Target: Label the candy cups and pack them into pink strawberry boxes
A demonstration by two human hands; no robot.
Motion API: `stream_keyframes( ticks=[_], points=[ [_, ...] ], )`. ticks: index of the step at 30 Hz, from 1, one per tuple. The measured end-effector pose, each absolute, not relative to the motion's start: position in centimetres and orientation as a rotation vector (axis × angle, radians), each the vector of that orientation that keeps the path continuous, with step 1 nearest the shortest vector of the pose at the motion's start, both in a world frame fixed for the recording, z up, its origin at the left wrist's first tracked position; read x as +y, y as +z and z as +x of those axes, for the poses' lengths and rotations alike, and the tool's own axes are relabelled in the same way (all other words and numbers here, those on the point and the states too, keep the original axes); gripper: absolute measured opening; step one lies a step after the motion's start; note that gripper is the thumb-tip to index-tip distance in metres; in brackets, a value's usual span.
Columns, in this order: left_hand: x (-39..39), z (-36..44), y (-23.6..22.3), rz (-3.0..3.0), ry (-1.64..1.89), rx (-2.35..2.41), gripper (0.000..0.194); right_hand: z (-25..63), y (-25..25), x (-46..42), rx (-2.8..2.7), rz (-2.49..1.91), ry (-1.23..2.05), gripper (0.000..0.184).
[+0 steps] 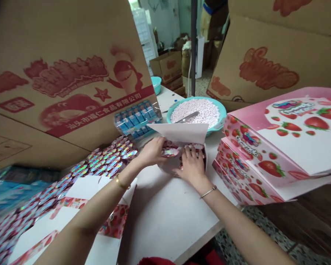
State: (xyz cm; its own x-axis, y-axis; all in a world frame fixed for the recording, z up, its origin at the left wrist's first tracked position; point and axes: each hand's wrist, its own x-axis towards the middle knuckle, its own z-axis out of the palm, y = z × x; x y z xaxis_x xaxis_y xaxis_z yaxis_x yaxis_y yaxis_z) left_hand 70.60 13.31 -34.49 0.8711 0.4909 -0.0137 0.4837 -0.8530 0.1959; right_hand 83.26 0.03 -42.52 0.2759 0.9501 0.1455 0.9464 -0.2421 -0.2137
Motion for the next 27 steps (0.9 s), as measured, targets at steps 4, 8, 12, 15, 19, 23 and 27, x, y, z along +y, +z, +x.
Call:
stream_keyframes(
  ticks=[4, 8, 12, 15, 19, 23, 27],
  points=[
    [13.2, 72.3, -36.5, 3.033, -0.052, 0.709, 0.054, 83.8, -43.6, -0.1, -1.739, -2.250, 0.021, 0.094],
    [13.7, 70.4, -36.5, 2.946, 0.100, 0.816, 0.037, 84.0, -44.0, -0.7, -1.733, -2.227, 0.026, 0.101],
    [17.4, 64.2, -35.9, 2.857, 0.181, 1.095, 0.043, 83.5, -43.2, -0.7, -1.748, -2.242, 0.030, 0.098],
    [20.4, 59.1, -37.0, 2.913, -0.024, 1.423, 0.093, 82.8, -42.2, 0.2, -1.797, -2.223, 0.010, 0.076],
    [21.5, 55.4, -39.7, 2.877, -0.317, 1.577, 0.100, 82.9, -40.4, 2.5, -1.841, -2.254, -0.004, 0.046],
    [20.4, 55.6, -41.3, 2.976, -0.228, 1.524, 0.074, 83.8, -39.1, 4.6, -1.881, -2.282, 0.026, 0.026],
    [19.6, 56.4, -41.1, 3.022, -0.091, 1.387, 0.069, 84.3, -38.9, 4.6, -1.954, -2.209, 0.073, 0.026]
  ],
)
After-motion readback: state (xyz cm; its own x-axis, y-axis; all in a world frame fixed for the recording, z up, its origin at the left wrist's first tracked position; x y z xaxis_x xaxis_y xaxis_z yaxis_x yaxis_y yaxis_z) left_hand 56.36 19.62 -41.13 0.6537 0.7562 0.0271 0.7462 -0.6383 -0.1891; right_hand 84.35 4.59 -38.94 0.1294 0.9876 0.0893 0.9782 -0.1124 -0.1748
